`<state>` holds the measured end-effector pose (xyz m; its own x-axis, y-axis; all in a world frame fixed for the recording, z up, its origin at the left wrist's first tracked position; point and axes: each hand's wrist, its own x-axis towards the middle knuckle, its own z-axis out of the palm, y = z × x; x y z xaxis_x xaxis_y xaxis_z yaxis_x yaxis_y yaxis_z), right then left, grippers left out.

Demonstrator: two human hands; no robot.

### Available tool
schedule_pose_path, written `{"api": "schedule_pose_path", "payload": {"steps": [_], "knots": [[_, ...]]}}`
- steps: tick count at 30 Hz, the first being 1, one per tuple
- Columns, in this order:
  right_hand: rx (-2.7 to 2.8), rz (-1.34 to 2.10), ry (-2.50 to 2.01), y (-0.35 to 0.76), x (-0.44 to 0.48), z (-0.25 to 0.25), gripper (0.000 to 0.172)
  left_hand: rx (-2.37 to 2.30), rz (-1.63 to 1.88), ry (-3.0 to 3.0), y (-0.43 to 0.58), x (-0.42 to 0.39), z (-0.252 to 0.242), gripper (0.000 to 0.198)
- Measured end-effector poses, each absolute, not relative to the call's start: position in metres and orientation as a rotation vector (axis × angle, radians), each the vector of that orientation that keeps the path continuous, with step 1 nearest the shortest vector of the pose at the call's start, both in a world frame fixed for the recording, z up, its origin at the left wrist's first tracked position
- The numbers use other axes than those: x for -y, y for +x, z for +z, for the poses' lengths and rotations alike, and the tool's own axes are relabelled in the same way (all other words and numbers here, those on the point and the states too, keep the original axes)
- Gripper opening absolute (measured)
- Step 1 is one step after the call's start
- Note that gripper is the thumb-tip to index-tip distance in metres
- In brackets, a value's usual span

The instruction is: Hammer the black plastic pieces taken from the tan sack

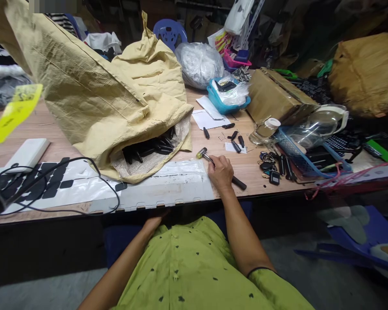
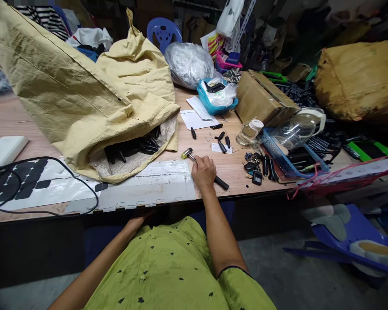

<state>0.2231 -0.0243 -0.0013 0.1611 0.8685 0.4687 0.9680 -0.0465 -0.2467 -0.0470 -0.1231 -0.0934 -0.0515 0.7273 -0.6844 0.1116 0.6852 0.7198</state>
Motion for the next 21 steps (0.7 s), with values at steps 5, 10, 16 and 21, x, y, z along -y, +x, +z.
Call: {"api": "schedule_pose_path", "payload": {"steps": [5,10,16,21], "knots": [[1.742,-0.238,-1.969,0.222,0.024,0.0,0.03,-1.493,0.462,0.888,-0.042,0.12,-0.086,0.025],[1.733,-0.243,-1.95,0.221,0.025,0.001,0.031,-1.052,0.198,1.33,-0.033,0.123,-0.034,0.037],[1.724,-0.247,-1.941,0.22,0.025,0.001,0.03,-0.74,0.283,1.58,-0.031,0.071,0.046,0.042],[1.72,-0.239,-1.956,0.217,0.024,0.003,0.031,-1.497,0.734,2.015,-0.053,-0.017,0.054,0.026]]}}
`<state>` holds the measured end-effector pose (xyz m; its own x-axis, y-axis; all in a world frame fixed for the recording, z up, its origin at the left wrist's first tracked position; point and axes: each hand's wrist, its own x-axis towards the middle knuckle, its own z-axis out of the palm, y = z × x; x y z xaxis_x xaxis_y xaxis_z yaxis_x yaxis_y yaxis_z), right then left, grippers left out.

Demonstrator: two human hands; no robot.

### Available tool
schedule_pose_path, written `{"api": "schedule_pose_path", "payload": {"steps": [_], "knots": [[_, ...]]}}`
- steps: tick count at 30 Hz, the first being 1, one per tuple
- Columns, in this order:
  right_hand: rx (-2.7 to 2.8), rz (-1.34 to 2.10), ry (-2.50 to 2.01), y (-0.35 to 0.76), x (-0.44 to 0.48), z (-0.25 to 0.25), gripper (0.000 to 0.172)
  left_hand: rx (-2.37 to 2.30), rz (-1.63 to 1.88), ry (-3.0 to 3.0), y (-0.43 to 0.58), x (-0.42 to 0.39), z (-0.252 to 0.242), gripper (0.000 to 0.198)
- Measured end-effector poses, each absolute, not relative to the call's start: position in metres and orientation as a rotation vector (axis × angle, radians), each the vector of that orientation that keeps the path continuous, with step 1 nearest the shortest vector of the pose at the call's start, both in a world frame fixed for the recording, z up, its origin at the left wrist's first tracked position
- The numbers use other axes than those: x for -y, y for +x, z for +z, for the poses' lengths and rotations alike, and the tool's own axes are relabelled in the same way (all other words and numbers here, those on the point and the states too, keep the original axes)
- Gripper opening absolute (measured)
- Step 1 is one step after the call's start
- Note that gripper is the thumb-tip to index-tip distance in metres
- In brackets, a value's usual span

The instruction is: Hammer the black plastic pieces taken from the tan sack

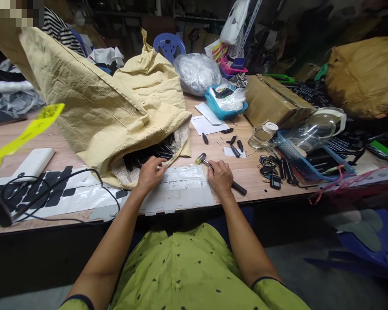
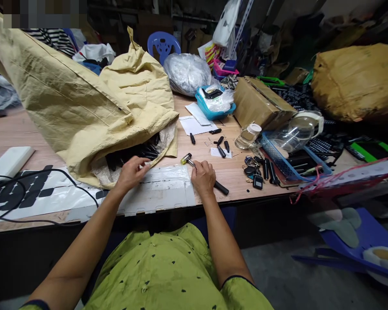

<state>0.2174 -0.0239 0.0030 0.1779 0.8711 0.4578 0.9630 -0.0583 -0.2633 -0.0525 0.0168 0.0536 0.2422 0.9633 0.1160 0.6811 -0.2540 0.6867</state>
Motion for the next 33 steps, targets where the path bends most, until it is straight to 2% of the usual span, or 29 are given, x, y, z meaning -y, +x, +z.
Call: {"api": "schedule_pose_path", "payload": {"steps": [4,7,14,18,21,24,28,33], "knots": [[1.719,-0.234,-1.971,0.216,0.023,0.005,0.031,-1.769,0.557,2.271,-0.059,-0.053,0.048,0.027],[1.723,-0.224,-1.984,0.216,0.022,0.005,0.031,-1.79,0.403,2.387,-0.055,-0.057,0.05,0.028],[1.725,-0.225,-1.983,0.216,0.021,0.003,0.032,-1.731,0.238,2.556,-0.053,-0.054,0.054,0.014],[1.717,-0.248,-1.95,0.217,0.02,0.001,0.031,-1.749,0.335,2.492,-0.064,-0.052,0.052,0.014],[1.714,-0.251,-1.948,0.217,0.02,0.0,0.031,-1.774,0.56,2.42,-0.074,-0.042,0.052,0.015],[1.71,-0.246,-1.963,0.216,0.02,0.0,0.031,-1.607,0.733,2.357,-0.073,-0.021,0.051,0.018],[1.712,-0.239,-1.977,0.217,0.022,0.002,0.031,-1.273,0.66,2.313,-0.052,0.009,0.037,0.016],[1.733,-0.211,-1.977,0.217,0.023,0.005,0.031,-1.308,0.634,2.228,-0.036,0.019,0.02,0.015]]}}
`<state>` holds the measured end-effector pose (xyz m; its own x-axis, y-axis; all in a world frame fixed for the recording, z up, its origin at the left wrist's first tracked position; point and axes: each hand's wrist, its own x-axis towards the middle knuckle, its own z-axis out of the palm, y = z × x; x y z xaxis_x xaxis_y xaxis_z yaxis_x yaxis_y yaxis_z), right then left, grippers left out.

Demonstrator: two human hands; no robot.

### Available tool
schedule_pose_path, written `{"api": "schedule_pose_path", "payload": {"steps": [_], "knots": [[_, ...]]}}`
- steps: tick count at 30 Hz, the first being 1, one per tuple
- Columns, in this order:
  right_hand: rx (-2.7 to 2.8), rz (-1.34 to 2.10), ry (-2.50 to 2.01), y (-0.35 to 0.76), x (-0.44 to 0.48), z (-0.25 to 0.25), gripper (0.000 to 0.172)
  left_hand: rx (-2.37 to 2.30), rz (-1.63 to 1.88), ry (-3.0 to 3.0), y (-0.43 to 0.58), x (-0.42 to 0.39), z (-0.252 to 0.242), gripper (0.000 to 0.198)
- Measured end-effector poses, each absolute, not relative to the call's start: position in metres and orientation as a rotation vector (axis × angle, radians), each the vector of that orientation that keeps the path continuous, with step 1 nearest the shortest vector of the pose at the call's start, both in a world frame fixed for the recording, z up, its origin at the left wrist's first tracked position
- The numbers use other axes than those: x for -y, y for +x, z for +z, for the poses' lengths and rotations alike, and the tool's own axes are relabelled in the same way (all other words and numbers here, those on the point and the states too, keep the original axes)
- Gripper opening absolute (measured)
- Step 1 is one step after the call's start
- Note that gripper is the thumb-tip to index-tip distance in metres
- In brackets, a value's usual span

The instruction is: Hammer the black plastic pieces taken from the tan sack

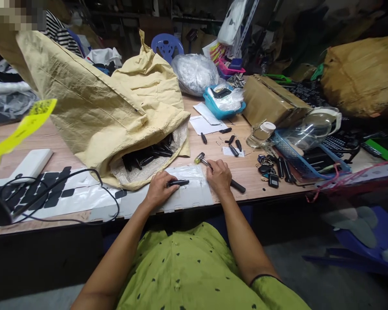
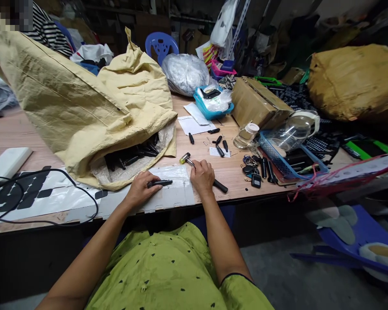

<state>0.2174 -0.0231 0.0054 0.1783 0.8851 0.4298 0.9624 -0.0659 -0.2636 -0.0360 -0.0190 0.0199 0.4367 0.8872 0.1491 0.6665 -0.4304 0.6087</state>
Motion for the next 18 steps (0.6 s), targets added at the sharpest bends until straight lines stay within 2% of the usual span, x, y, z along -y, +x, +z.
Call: {"api": "schedule_pose_path", "payload": {"steps": [7,13,18], "knots": [[1.702,-0.053,-1.929,0.222,0.028,0.019,0.03,-1.289,0.626,2.221,-0.037,0.016,0.021,0.017],[1.777,0.219,-1.543,0.204,0.068,0.044,0.032,-1.312,0.603,2.205,-0.032,0.017,0.022,0.018],[1.904,0.363,-1.337,0.181,0.096,0.045,0.035,-1.333,0.587,2.18,-0.03,0.017,0.021,0.021]]}}
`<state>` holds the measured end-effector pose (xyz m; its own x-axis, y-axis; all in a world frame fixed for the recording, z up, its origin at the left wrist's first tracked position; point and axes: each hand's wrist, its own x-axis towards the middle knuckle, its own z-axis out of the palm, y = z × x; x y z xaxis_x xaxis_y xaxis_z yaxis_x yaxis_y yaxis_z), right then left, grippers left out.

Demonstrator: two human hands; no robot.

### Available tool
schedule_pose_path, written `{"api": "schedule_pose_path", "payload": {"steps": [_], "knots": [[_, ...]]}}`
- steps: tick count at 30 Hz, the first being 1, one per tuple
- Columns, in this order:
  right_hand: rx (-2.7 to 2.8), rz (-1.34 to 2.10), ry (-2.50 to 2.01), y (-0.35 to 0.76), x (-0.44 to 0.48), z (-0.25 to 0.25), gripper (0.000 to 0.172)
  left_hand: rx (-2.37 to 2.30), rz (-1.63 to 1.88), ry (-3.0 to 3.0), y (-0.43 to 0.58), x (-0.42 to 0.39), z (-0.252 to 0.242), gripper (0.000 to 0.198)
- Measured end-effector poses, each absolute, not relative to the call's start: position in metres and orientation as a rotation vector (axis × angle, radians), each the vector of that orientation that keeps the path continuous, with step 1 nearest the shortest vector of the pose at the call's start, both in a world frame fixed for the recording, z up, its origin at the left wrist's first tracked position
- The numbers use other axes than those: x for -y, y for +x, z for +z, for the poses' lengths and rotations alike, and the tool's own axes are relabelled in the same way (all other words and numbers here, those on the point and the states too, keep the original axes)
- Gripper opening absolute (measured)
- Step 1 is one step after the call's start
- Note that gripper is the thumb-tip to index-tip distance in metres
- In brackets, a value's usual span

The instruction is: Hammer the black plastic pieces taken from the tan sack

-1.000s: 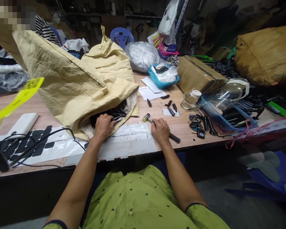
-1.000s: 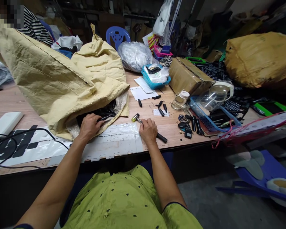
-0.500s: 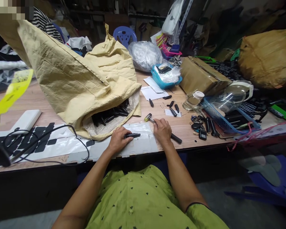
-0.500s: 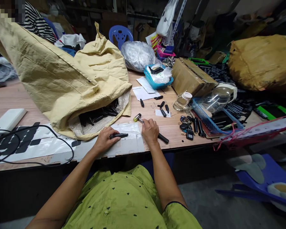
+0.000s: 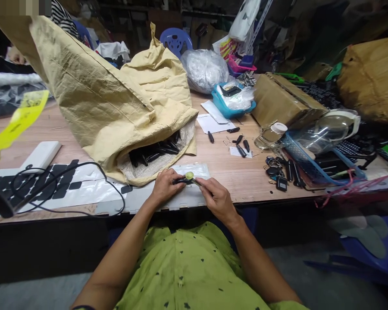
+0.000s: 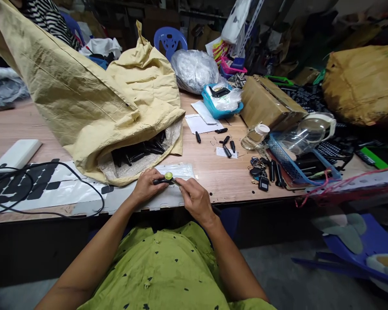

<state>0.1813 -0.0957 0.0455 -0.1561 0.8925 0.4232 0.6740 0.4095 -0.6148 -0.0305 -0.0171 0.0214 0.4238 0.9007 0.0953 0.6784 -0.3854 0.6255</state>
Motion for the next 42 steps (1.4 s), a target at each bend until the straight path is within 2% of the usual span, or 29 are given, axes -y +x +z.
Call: {"api": "schedule_pose_path", "payload": {"steps": [8,19,29,37,42], "knots": [[2.021,0.131,-1.402,0.174,0.099,0.036,0.04,-1.342,0.582,2.163,-0.03,0.017,0.024,0.018],[1.956,0.138,-1.494,0.189,0.102,0.03,0.038,-1.355,0.58,2.15,-0.031,0.017,0.026,0.02],[1.813,-0.152,-1.85,0.215,0.046,0.017,0.033,-1.338,0.577,2.205,-0.033,0.02,0.026,0.017],[1.807,-0.234,-1.922,0.214,0.043,0.004,0.03,-1.278,0.558,2.275,-0.037,0.022,0.026,0.038],[1.811,-0.231,-1.935,0.214,0.042,0.003,0.032,-1.272,0.567,2.27,-0.038,0.022,0.027,0.042]]}}
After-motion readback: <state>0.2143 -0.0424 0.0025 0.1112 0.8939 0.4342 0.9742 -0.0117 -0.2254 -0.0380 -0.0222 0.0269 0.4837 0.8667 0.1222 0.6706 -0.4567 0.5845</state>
